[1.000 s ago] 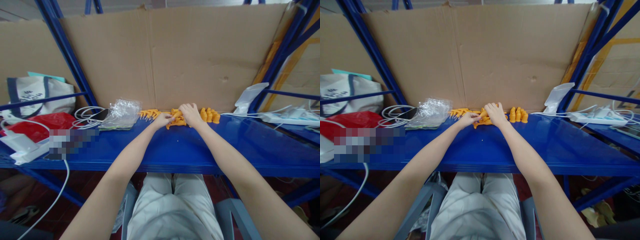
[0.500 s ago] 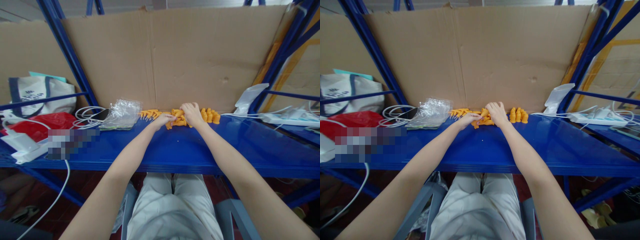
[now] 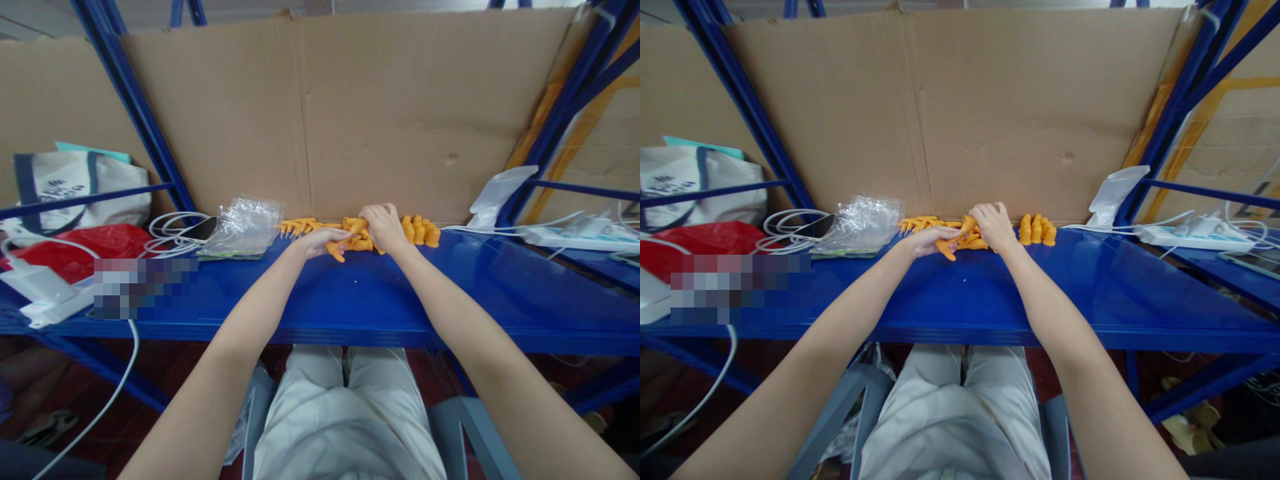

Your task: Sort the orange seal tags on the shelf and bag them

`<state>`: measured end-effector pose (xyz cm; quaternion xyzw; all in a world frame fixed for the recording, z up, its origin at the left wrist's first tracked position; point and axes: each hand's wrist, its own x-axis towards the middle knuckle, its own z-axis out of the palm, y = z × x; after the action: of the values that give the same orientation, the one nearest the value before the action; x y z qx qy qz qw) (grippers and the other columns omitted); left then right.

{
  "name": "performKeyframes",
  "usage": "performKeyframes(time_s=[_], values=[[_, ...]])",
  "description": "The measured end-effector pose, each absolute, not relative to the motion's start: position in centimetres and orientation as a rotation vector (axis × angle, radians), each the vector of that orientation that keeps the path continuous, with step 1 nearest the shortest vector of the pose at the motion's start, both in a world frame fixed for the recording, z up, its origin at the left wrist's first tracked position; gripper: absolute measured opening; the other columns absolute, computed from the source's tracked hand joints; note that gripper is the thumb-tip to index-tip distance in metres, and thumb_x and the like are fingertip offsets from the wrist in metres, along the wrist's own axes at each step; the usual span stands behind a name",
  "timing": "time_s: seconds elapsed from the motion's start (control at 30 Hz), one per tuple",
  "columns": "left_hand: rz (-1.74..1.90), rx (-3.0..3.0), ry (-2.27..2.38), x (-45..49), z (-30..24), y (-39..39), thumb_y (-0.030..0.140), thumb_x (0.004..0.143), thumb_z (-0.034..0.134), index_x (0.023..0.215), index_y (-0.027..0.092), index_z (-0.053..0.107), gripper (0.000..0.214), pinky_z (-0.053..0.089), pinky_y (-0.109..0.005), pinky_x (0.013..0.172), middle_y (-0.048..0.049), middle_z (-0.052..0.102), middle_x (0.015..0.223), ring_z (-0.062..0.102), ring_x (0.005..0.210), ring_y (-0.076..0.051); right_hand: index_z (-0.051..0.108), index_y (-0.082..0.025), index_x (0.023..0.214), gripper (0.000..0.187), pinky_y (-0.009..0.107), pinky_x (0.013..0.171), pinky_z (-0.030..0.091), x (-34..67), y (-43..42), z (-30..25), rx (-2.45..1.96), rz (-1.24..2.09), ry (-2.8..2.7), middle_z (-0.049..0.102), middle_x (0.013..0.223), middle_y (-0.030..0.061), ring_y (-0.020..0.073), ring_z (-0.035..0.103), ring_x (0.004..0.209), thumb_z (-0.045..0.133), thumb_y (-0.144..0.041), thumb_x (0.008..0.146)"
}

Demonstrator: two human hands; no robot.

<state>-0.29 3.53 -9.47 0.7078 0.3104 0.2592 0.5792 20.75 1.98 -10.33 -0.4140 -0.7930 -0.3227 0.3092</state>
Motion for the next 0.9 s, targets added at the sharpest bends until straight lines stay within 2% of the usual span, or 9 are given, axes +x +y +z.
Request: performKeyframes(time_s=[0.23, 0.43, 0.57, 0.7, 0.8, 0.9], values=[[0.566, 1.519, 0.623, -0.8, -9.3, 3.7, 0.021, 0.092, 0.062, 0.090, 0.012, 0.065, 0.010, 0.049, -0.026, 0.066, 0.0020, 0.054, 0.061, 0.055, 0.058, -0.009, 0.061, -0.018, 0.112, 0.038, 0.039, 0.097, 0.031, 20.6, 2.2, -10.4, -1.049, -0.872, -2.090, 0.070, 0.108, 0.0115, 0.0241, 0.057, 0.104, 0.030, -0.006, 0.094], [0.471, 1.508, 0.676, -2.2, -9.8, 3.9, 0.016, 0.088, 0.065, 0.102, 0.009, 0.070, 0.015, 0.050, -0.027, 0.064, -0.0004, 0.059, 0.062, 0.055, 0.056, -0.010, 0.058, -0.021, 0.116, 0.039, 0.040, 0.097, 0.035, 22.7, 2.0, -10.1, -1.330, -0.743, -1.849, 0.066, 0.117, 0.0120, 0.0254, 0.056, 0.111, 0.034, -0.007, 0.089], [0.704, 1.472, 0.738, -2.8, -10.1, 4.8, 0.016, 0.090, 0.064, 0.100, 0.010, 0.071, 0.014, 0.052, -0.028, 0.066, -0.0005, 0.059, 0.062, 0.056, 0.057, -0.011, 0.059, -0.015, 0.115, 0.029, 0.046, 0.096, 0.039, 25.1, 1.9, -9.9, -1.573, -0.584, -1.614, 0.063, 0.120, 0.0186, 0.0309, 0.055, 0.115, 0.046, -0.021, 0.089], [1.033, 1.377, 0.780, -2.5, -10.1, 5.6, 0.016, 0.093, 0.060, 0.099, 0.012, 0.069, 0.012, 0.051, -0.024, 0.065, -0.0009, 0.062, 0.065, 0.059, 0.058, -0.010, 0.064, -0.013, 0.107, 0.033, 0.051, 0.095, 0.043, 26.2, 1.4, -9.0, -1.795, -0.471, -1.473, 0.061, 0.124, 0.0229, 0.0356, 0.053, 0.120, 0.053, -0.040, 0.091], [1.163, 1.307, 0.863, -2.3, -10.2, 6.0, 0.011, 0.091, 0.060, 0.092, 0.012, 0.068, 0.008, 0.051, -0.023, 0.066, -0.0015, 0.064, 0.066, 0.060, 0.058, -0.010, 0.069, -0.012, 0.105, 0.036, 0.047, 0.093, 0.047, 26.3, 0.9, -7.8, -2.041, -0.301, -1.463, 0.065, 0.118, 0.0231, 0.0354, 0.059, 0.116, 0.057, -0.043, 0.089], [1.195, 1.310, 0.929, -2.2, -10.4, 6.4, 0.010, 0.086, 0.067, 0.083, 0.012, 0.067, 0.003, 0.051, -0.023, 0.065, -0.0020, 0.066, 0.067, 0.060, 0.058, -0.010, 0.071, -0.012, 0.110, 0.036, 0.041, 0.088, 0.052, 26.3, 0.5, -7.0, -2.244, -0.107, -1.560, 0.071, 0.112, 0.0213, 0.0330, 0.066, 0.110, 0.063, -0.036, 0.085]])
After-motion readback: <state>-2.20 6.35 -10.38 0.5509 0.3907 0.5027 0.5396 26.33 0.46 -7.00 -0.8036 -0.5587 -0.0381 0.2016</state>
